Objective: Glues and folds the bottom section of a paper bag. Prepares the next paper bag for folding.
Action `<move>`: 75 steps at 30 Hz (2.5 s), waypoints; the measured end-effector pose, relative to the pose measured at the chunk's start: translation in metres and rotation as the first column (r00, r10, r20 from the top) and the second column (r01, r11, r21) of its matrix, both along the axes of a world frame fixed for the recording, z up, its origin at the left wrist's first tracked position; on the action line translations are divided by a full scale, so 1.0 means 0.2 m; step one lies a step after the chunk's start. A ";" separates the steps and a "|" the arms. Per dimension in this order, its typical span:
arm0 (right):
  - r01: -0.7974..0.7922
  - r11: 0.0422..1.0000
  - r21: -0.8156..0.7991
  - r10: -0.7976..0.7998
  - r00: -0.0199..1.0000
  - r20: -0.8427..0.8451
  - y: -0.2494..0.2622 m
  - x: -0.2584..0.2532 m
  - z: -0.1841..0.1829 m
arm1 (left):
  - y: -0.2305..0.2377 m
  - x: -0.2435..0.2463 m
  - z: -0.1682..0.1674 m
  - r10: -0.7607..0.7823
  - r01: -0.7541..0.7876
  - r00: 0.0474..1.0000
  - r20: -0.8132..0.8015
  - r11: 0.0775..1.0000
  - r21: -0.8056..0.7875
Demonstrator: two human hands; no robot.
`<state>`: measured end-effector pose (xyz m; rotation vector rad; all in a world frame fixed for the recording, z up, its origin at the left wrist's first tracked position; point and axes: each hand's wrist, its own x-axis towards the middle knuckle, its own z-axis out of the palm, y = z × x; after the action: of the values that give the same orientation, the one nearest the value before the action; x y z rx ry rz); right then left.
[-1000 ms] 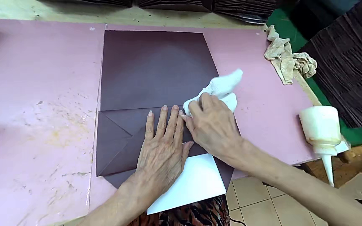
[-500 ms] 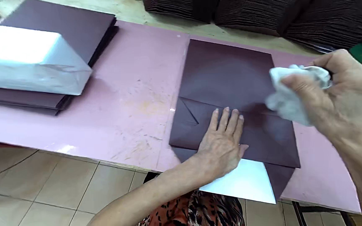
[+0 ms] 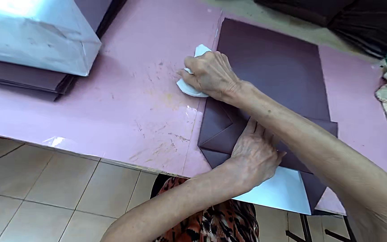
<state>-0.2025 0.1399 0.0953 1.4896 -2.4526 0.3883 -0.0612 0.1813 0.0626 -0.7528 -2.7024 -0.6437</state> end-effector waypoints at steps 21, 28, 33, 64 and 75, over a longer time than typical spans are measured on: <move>0.684 0.719 -0.118 -0.694 0.704 -0.151 0.73 -0.21 0.38 | -0.05 -0.03 0.02 -0.064 0.071 0.997 0.046 0.984 -0.166; 0.514 0.836 -0.194 -0.504 0.858 0.101 0.79 0.28 0.19 | -0.07 -0.03 -0.01 -0.072 0.072 0.997 0.001 0.994 -0.080; 0.376 0.905 -0.197 -0.275 0.873 0.402 0.68 0.58 -0.08 | -0.25 -0.02 -0.01 0.070 -0.068 0.998 0.009 0.990 -0.125; 0.014 0.997 0.079 0.021 0.900 -0.436 1.44 0.68 0.01 | -0.20 -0.02 0.05 -0.207 0.200 0.977 -0.052 0.972 -0.122; -0.128 0.918 0.375 0.310 0.823 -0.477 1.34 0.72 0.19 | -0.10 -0.01 0.06 -0.129 0.122 0.991 -0.033 0.980 -0.155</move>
<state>-0.0581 0.4084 0.1333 1.7321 -1.9623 -0.3809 -0.0634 0.1622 0.0751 -0.9703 -2.7045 -0.4444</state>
